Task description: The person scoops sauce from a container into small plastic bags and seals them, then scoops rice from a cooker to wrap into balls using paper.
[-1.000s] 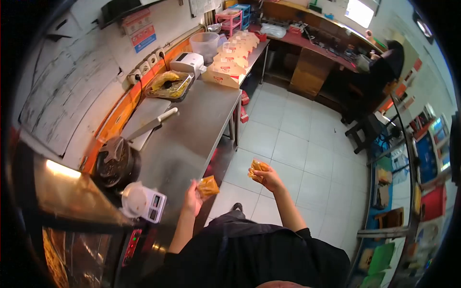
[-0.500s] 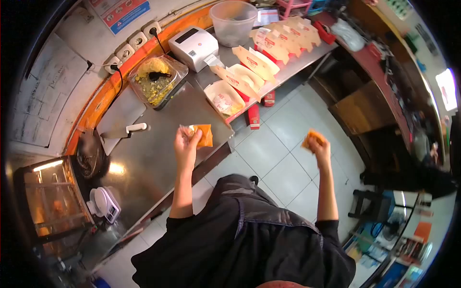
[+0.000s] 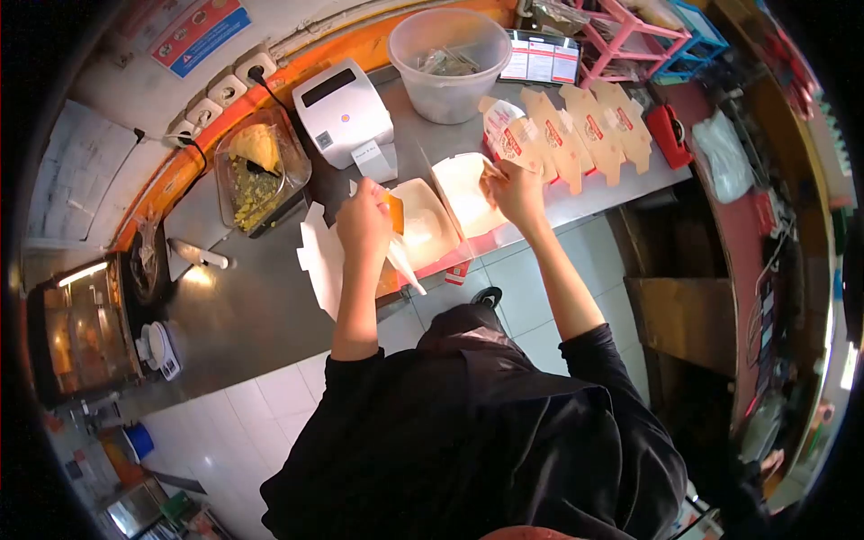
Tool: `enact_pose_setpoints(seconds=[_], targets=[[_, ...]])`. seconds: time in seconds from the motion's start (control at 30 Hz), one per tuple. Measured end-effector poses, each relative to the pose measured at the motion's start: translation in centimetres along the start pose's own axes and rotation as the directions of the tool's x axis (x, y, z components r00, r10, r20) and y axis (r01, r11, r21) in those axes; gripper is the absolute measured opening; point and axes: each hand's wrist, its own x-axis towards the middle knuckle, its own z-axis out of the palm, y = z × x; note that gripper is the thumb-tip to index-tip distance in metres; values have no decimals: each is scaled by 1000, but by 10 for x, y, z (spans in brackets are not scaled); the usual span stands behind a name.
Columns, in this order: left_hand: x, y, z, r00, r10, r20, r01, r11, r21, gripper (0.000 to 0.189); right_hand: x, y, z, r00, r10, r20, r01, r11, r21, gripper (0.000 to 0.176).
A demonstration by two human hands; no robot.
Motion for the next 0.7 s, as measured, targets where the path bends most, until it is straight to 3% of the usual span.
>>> enact_pose_setpoints(seconds=[0.1,0.2,0.27,0.3,0.33,0.37,0.4,0.43,0.47,0.53,0.57,0.6,0.63,0.67,0.7], targets=[[11,3,26,991,-119,67,112,988,106,15,18,-2,4,989,52,141,-40,995,-87,12],[8,-14,55,962,-248,115,221,953,208,26,14,26,35,991,-27,132,30,999,-19,13],[5,-23,77,958,-251,139,199,931,305,29,11,27,40,984,-122,126,118,992,42,14],[-2,-33,88,972,-206,114,172,952,254,28,4,50,65,966,-214,147,214,977,15,15],[-7,-5,68,931,-255,261,140,910,389,40,0,61,80,935,-264,236,303,942,-147,12],[-16,-35,92,977,-161,136,113,944,311,52,-4,72,95,894,-311,322,405,868,-286,10],[-18,-58,107,986,-116,116,79,957,280,54,-9,55,72,915,-210,345,243,969,-53,12],[-19,-44,97,981,-80,176,40,975,217,43,-10,57,78,794,-228,563,394,899,-190,17],[-27,-46,96,994,21,105,-50,960,274,35,-12,60,84,624,-232,746,572,786,-234,27],[-31,-44,78,989,-63,136,30,972,232,30,1,40,0,729,-235,642,321,947,-18,35],[-36,-69,78,999,-26,21,24,995,93,33,21,40,-47,774,-199,601,189,979,80,36],[-37,-38,51,959,-252,127,256,967,-17,38,41,48,-96,807,-166,567,67,979,192,37],[-36,26,29,881,-473,14,472,876,-102,41,68,66,-140,835,-52,547,-52,983,174,35],[-39,20,23,894,-443,-61,437,895,-93,42,92,84,-187,911,-39,410,-15,992,126,35],[-39,39,14,876,-463,-135,462,886,-40,37,121,150,-192,968,87,234,-108,991,76,35]])
